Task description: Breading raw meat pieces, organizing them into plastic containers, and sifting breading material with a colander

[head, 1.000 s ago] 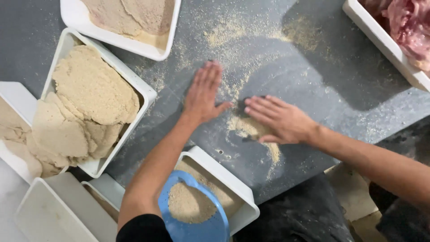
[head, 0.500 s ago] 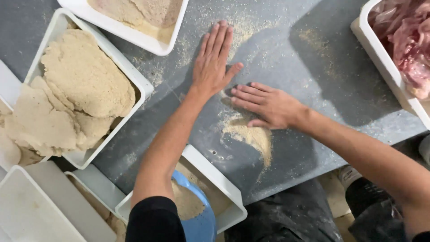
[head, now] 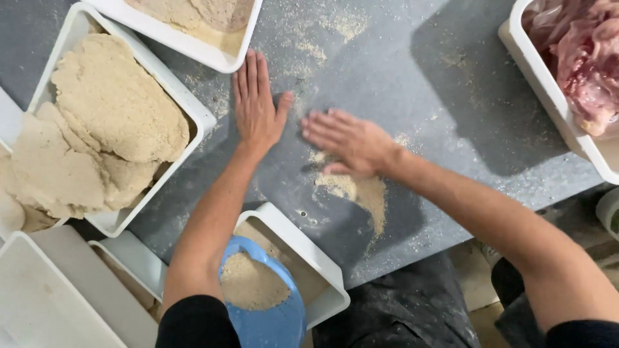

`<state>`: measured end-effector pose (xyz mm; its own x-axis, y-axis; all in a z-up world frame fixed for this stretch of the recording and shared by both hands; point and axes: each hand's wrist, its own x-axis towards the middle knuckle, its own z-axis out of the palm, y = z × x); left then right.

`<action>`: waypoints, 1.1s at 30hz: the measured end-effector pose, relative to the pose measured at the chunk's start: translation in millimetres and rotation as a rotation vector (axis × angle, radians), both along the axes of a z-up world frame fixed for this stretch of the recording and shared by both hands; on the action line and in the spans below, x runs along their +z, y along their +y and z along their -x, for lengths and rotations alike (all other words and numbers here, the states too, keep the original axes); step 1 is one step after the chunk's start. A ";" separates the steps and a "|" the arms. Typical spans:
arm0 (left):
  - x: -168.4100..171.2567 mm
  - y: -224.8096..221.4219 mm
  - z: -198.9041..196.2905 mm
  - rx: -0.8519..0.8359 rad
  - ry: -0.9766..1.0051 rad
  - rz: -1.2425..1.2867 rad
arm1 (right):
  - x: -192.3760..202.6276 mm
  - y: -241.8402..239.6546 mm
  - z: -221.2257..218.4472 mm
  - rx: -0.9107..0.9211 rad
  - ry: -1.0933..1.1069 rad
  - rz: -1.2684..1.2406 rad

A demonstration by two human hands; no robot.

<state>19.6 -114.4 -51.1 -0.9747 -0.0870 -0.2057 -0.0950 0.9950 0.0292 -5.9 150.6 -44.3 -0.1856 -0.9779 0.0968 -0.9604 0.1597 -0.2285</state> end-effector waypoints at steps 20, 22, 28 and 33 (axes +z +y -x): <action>4.2 -43.4 -43.8 -0.226 -0.090 0.026 | 12.5 18.9 -86.7 -0.254 -0.162 -0.050; 3.3 -46.3 -48.1 -0.148 -0.057 0.060 | 19.5 15.4 -95.0 -0.157 -0.221 0.041; 44.2 26.8 -47.4 -0.430 -0.488 0.069 | 46.0 96.9 -110.9 -0.479 -0.498 -0.069; 39.3 50.8 -36.7 -1.322 -0.420 -0.185 | 29.8 154.6 -157.6 -0.426 -0.015 -0.098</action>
<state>56.3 -63.7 -11.8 -0.1762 0.8967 -0.4060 0.8642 0.3383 0.3723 151.7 305.2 -14.6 -0.5752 -0.8180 0.0011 -0.8006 0.5626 -0.2059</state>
